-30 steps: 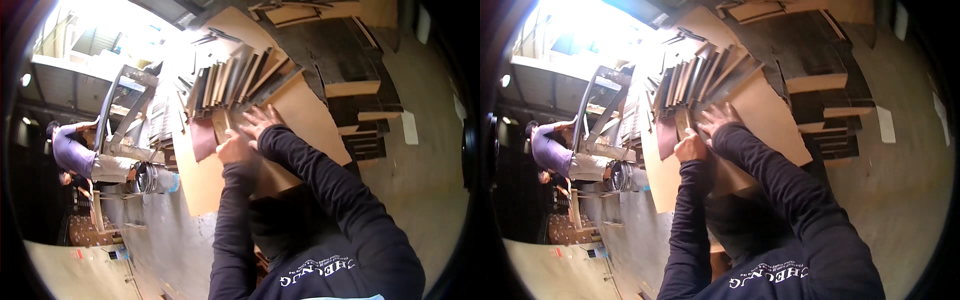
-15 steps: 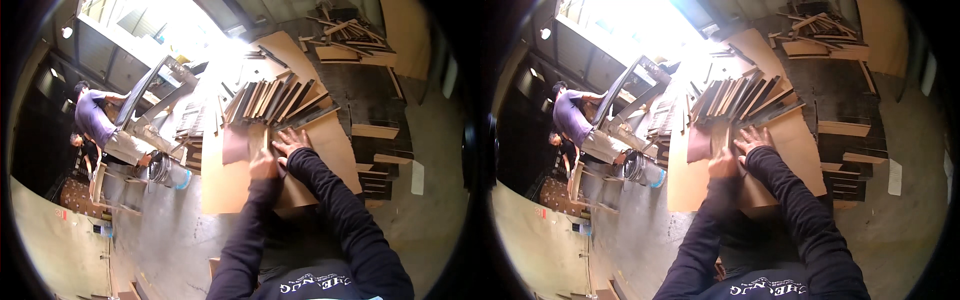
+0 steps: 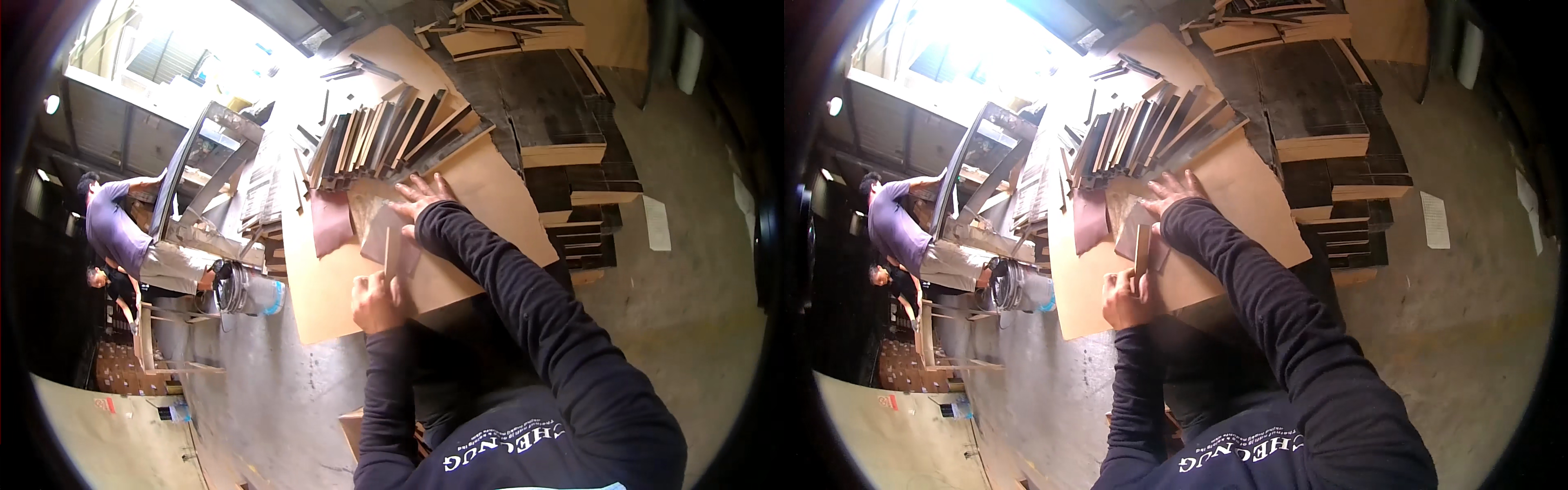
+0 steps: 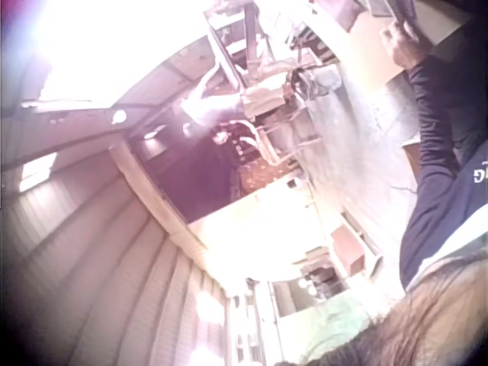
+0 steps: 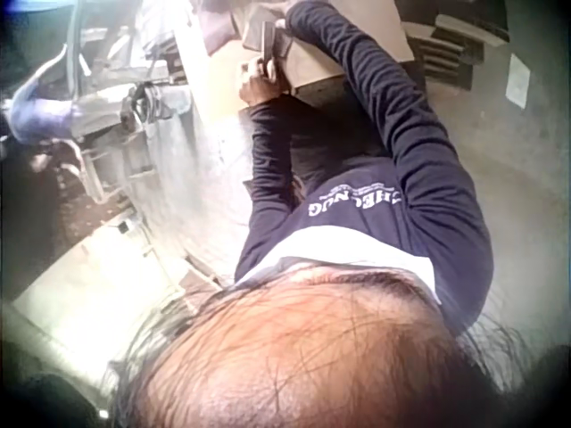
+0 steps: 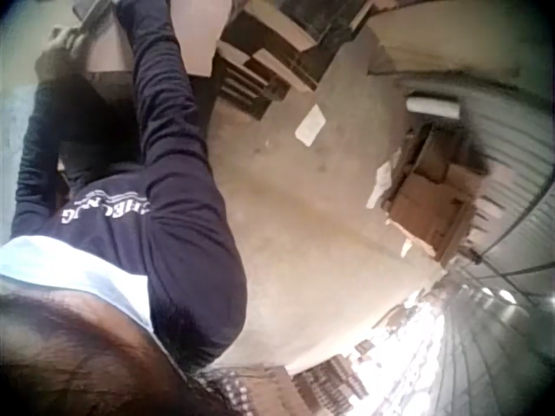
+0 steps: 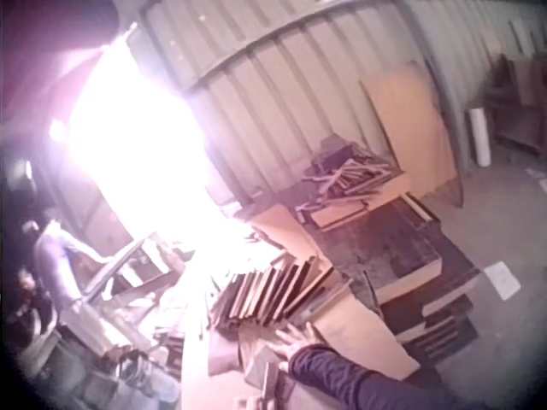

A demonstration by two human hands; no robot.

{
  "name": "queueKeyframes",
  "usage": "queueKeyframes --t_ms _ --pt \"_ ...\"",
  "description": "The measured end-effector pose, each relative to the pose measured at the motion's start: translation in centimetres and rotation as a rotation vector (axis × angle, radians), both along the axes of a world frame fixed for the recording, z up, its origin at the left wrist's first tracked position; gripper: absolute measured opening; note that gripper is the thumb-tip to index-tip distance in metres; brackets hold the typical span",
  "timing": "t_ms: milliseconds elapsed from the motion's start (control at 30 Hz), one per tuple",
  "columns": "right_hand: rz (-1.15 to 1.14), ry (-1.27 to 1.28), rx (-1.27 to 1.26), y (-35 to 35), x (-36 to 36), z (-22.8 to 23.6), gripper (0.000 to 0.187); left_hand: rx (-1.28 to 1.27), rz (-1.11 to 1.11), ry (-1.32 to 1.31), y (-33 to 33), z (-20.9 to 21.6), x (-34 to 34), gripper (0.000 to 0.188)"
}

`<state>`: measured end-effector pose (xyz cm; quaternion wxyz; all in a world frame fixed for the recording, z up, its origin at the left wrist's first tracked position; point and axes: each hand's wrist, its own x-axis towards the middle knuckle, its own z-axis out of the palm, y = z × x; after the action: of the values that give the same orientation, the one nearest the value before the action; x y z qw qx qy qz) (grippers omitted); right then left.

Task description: The person sands wooden pieces by hand with a sheet of sandpaper on a worktable. They pick up individual pieces from a stack, rub them against the sandpaper, and place them into a cardboard box on the floor.

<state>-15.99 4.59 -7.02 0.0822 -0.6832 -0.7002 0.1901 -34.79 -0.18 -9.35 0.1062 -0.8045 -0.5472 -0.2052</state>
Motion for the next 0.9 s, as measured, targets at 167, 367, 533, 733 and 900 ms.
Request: queueKeyframes --t_ms 167,367,533,733,900 --pt "0.014 0.014 0.006 0.3 -0.5 -0.3 0.057 -0.13 0.073 -0.02 1.2 -0.1 -1.4 0.017" --pt "0.019 -0.011 0.008 0.4 -0.4 -0.9 0.057 -0.162 0.088 0.183 2.7 -0.6 0.3 0.038" --pt "0.022 -0.013 0.029 0.5 -0.5 -0.6 0.057 -0.053 0.127 0.176 8.1 0.0 2.5 0.036" --pt "0.039 -0.008 -0.001 0.6 -0.1 -1.1 0.055 -0.123 0.169 0.251 0.7 -1.1 0.7 0.043" --pt "0.019 -0.016 0.137 0.7 -1.0 -1.2 0.054 -0.028 0.187 0.202 10.3 0.5 3.3 0.038"
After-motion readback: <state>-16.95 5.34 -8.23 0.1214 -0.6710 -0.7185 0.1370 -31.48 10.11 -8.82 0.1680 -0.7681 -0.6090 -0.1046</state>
